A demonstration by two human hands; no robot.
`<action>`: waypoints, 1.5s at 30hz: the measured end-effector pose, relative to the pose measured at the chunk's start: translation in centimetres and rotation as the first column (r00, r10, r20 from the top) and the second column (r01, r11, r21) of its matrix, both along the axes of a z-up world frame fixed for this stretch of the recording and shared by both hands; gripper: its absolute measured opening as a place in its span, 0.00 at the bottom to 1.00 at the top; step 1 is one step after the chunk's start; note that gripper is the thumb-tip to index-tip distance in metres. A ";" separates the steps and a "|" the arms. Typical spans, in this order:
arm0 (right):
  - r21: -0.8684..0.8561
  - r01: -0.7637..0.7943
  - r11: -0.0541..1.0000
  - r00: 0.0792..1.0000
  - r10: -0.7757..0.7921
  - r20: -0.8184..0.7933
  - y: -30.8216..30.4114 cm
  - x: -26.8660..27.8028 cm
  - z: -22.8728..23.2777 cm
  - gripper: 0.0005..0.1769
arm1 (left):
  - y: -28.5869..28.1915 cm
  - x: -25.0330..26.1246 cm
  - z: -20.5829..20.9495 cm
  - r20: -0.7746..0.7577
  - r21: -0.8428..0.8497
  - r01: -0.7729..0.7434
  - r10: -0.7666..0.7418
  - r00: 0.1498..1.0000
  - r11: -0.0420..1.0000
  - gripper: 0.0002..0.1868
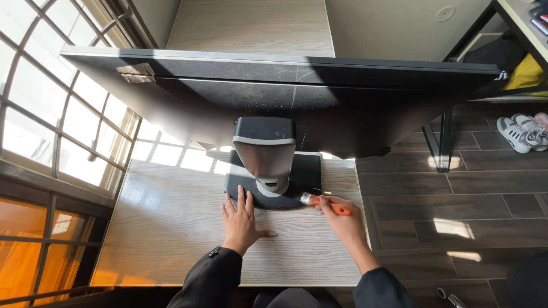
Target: The person uses a brush to dust the back and stand of a monitor, then wipes the monitor screen and the desk surface with a cloth. Finally, they handle a power cable on a nearby desk.
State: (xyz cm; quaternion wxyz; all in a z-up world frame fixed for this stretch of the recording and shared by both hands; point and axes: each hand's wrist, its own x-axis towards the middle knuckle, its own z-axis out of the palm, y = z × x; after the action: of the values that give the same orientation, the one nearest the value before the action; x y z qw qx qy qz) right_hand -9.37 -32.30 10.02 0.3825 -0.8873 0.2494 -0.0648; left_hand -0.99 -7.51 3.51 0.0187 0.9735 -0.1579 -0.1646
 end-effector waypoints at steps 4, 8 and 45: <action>0.028 0.012 1.000 0.996 -0.014 0.090 -1.3 1.4 -0.8 0.18 | -0.7 -0.3 0.0 -0.004 0.059 -0.046 0.046 0.999 0.997 0.81; 0.377 -0.143 0.915 0.990 0.135 0.049 -2.1 4.0 -1.2 0.21 | -1.4 -0.2 0.0 0.006 0.129 -0.029 0.028 1.000 0.991 0.79; -0.231 -0.459 0.858 0.880 0.403 -0.252 1.9 5.7 5.3 0.18 | -1.6 -0.6 0.6 0.004 0.046 -0.078 0.078 0.997 0.996 0.80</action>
State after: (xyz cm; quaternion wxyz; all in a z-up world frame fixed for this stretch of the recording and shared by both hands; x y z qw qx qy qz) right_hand -3.65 -30.39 15.31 0.2297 -0.9680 0.0676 0.0750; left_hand -1.58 -9.10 4.09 0.0027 0.9793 -0.1158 -0.1661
